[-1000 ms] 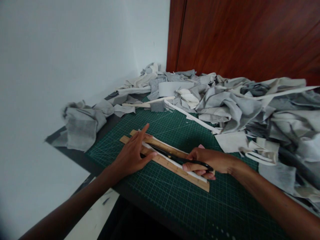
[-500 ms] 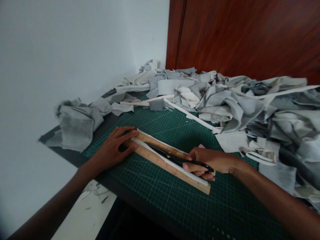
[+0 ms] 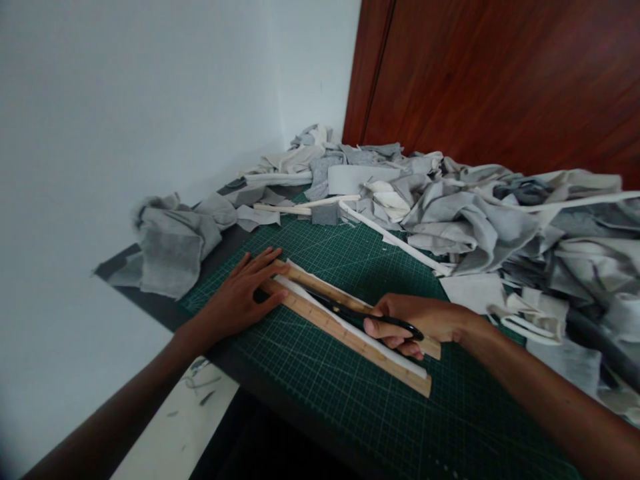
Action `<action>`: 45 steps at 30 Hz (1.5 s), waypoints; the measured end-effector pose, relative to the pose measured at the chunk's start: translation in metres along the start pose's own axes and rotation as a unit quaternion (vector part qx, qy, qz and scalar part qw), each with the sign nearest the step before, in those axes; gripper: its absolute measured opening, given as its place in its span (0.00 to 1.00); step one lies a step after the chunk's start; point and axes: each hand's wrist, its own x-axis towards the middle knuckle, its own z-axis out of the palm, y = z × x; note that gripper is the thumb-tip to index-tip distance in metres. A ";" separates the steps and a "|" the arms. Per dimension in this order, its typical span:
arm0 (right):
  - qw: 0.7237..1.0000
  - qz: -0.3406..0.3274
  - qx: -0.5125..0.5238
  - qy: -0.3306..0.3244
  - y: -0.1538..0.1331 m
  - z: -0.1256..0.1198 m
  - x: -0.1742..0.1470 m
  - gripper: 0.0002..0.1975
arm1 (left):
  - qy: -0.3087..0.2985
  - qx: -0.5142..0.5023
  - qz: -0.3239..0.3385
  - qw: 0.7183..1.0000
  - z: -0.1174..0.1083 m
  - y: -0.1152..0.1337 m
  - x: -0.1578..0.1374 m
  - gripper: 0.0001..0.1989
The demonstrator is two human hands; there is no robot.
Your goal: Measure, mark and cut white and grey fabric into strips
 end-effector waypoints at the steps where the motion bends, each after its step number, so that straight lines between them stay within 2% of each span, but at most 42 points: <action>1: 1.000 -0.004 0.004 0.001 -0.001 0.000 0.000 0.32 | 0.000 -0.002 0.000 1.000 0.000 0.000 0.000 0.25; 5: 0.999 -0.019 0.029 0.001 0.000 0.001 0.002 0.32 | -0.002 -0.007 0.004 1.000 0.000 0.000 0.000 0.24; 11: 0.998 0.001 0.066 0.010 0.007 -0.003 0.006 0.29 | -0.005 -0.009 0.000 1.000 -0.001 0.001 0.000 0.24; 18: 0.999 0.004 0.040 0.031 -0.003 0.004 0.008 0.30 | -0.009 -0.009 -0.005 1.000 -0.002 0.003 0.000 0.24; 26: 1.000 -0.009 -0.003 0.020 -0.004 0.003 0.008 0.32 | -0.015 -0.005 -0.012 1.000 -0.003 0.004 0.000 0.24; 35: 0.999 0.004 0.019 0.029 -0.007 0.004 0.011 0.32 | -0.009 -0.008 -0.019 1.000 -0.003 0.004 0.000 0.25; 45: 0.998 0.035 0.012 0.045 -0.017 0.004 -0.005 0.35 | -0.011 -0.012 -0.019 1.000 -0.003 0.005 0.001 0.25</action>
